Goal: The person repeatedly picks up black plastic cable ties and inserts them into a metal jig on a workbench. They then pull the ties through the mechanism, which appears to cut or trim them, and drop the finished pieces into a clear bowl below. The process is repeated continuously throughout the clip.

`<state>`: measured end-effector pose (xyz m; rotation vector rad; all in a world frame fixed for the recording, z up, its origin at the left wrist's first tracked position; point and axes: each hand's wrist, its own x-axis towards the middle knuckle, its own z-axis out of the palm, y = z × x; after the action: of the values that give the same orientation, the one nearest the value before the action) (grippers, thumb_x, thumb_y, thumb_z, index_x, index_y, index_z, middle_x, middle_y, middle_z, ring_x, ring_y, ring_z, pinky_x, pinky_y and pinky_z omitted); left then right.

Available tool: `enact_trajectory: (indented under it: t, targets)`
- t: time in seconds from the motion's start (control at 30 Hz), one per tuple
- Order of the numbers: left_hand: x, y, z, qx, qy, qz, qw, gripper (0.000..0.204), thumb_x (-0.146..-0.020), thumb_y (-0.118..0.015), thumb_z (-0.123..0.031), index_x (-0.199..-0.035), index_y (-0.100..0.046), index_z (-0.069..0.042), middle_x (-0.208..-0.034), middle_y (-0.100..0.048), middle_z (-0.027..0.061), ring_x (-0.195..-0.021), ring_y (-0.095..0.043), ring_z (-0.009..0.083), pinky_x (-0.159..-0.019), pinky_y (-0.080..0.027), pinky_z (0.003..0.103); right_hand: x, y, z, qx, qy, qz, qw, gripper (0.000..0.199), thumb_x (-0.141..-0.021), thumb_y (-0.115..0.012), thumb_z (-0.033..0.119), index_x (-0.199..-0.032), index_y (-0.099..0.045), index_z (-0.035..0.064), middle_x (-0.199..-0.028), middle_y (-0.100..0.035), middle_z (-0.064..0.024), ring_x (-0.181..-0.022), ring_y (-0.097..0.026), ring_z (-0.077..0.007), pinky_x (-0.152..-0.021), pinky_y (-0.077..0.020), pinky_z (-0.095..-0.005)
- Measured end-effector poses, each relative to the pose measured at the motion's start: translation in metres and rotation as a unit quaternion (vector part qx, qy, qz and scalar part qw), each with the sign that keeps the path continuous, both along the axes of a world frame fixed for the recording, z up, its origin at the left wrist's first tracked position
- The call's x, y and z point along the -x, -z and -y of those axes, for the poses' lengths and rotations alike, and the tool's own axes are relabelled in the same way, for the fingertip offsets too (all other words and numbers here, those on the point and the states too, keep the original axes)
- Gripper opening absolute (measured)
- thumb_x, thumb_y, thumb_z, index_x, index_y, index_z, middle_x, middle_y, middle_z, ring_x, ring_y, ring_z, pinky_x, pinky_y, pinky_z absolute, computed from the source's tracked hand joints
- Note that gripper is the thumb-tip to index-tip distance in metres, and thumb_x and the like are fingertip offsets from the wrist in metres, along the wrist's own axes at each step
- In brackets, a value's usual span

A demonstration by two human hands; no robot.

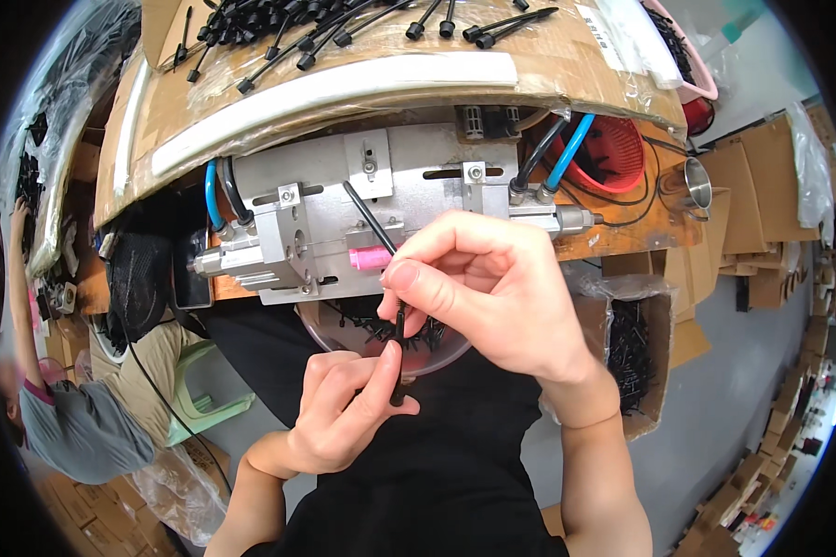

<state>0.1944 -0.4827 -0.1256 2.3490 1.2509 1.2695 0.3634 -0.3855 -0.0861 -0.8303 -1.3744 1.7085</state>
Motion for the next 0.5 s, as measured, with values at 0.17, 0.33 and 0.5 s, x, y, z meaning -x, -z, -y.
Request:
enact_trajectory:
  t: [0.17, 0.33, 0.5]
  targets:
    - [-0.005, 0.003, 0.006, 0.009, -0.020, 0.010, 1.000, 0.053, -0.073, -0.076, -0.002, -0.122, -0.062, 0.007, -0.091, -0.060, 0.0057, -0.079, -0.055, 0.0193, -0.071, -0.050, 0.031, 0.009, 0.008, 0.013, 0.008, 0.023, 0.007, 1.000, 0.010, -0.091, -0.063, 0.001, -0.095, -0.063, -0.0080, -0.086, -0.071, -0.0187, -0.075, -0.070, -0.0226, -0.069, -0.0585, -0.0330]
    - [-0.003, 0.017, -0.003, 0.041, -0.134, -0.100, 0.985, 0.054, -0.078, -0.072, -0.002, -0.127, -0.055, 0.011, -0.092, -0.057, 0.0096, -0.082, -0.055, 0.0222, -0.072, -0.049, 0.034, 0.001, 0.016, 0.011, -0.148, 0.194, 0.072, 0.967, 0.022, -0.085, -0.067, -0.009, -0.107, -0.065, -0.0076, -0.098, -0.071, -0.0147, -0.089, -0.070, -0.0165, -0.077, -0.0569, -0.0257]
    - [-0.008, 0.045, -0.024, 0.070, -0.158, -0.189, 0.967, 0.060, -0.078, -0.063, 0.001, -0.135, -0.047, 0.011, -0.092, -0.051, 0.0093, -0.086, -0.054, 0.0220, -0.077, -0.048, 0.031, -0.016, 0.022, 0.020, -0.248, 0.208, -0.039, 0.945, 0.025, -0.083, -0.063, -0.014, -0.108, -0.059, -0.0090, -0.101, -0.067, -0.0243, -0.091, -0.069, -0.0283, -0.075, -0.0607, -0.0351]
